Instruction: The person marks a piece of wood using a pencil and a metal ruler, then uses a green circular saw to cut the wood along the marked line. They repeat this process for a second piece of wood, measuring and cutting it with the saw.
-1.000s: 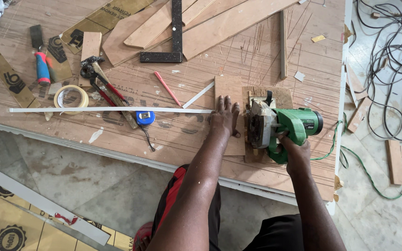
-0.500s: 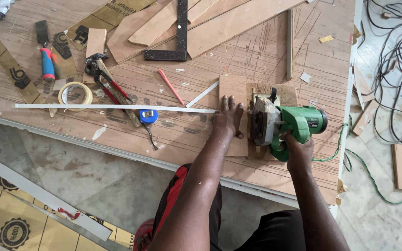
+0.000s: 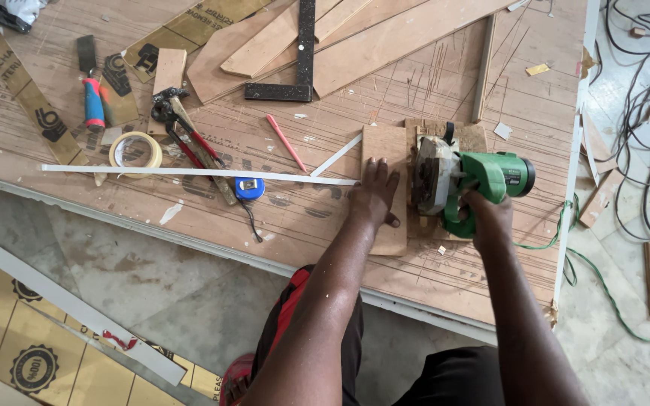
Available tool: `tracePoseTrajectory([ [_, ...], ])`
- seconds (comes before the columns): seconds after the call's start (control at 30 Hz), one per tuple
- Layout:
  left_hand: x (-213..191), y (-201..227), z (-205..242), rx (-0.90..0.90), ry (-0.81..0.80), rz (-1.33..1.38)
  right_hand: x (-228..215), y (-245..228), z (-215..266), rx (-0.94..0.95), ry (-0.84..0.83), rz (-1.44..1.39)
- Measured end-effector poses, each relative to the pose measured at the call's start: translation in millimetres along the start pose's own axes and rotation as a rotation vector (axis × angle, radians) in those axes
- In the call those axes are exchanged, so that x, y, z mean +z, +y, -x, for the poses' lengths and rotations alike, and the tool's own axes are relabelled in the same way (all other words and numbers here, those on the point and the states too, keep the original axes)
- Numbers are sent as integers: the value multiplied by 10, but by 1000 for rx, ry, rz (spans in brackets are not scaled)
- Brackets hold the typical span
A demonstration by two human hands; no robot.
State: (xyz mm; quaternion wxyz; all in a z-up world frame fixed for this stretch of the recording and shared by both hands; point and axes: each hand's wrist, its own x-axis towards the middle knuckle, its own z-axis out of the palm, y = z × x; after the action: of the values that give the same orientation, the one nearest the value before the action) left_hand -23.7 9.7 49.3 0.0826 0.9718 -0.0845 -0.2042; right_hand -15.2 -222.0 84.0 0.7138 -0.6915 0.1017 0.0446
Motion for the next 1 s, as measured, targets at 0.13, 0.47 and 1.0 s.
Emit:
tracePoseTrajectory([
  [0.13, 136, -56, -46, 21, 127, -26, -43, -358, -56, -4, 80, 29],
  [0.47, 210, -85, -15, 4, 183, -39, -1675, 91, 587, 100, 213, -1122],
  [1.0, -91, -47, -274, -1, 179, 55, -1826, 887, 966, 102, 560, -1321],
])
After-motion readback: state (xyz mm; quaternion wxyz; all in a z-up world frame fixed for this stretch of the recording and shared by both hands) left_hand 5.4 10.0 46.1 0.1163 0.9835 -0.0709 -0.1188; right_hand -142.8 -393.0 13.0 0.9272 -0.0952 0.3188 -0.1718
